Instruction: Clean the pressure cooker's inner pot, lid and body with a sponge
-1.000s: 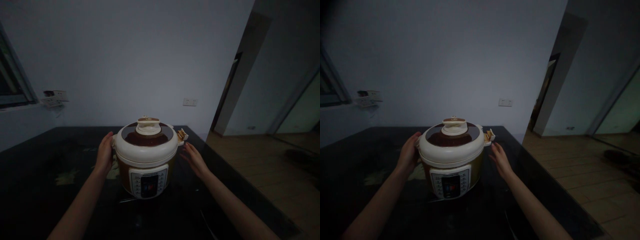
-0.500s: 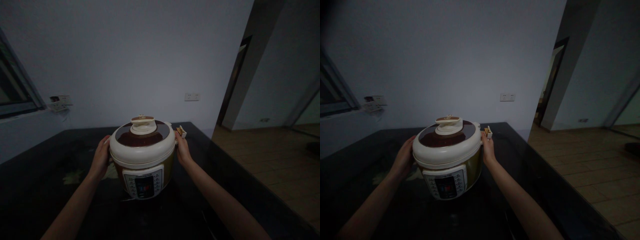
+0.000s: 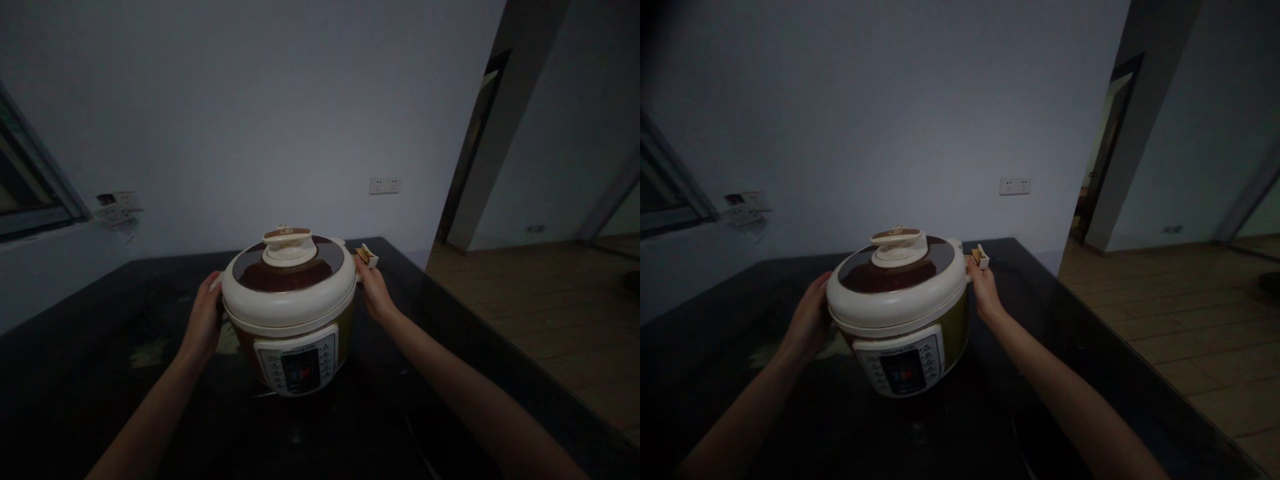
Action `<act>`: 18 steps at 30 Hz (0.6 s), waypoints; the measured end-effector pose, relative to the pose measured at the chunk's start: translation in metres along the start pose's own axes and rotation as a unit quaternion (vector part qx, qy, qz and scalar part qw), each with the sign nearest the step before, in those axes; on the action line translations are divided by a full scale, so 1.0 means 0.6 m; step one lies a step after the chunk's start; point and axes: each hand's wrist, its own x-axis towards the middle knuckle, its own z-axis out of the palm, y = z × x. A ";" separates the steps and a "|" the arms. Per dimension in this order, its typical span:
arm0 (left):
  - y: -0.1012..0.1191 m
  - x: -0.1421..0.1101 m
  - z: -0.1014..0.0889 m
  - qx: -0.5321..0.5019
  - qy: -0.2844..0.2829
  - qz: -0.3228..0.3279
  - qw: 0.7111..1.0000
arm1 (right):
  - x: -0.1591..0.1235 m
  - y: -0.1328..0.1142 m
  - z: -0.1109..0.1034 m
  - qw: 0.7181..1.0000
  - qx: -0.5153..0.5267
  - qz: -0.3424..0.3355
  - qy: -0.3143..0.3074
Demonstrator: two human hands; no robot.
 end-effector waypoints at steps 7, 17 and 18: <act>-0.005 -0.018 0.034 -0.006 -0.016 -0.002 1.000 | 0.007 -0.007 -0.038 1.000 -0.011 -0.012 0.022; -0.029 -0.033 0.100 -0.015 -0.026 0.010 1.000 | 0.027 -0.033 -0.107 0.998 -0.024 -0.025 0.052; -0.029 -0.035 0.103 -0.016 -0.025 0.012 0.999 | 0.029 -0.033 -0.110 0.998 -0.025 -0.027 0.054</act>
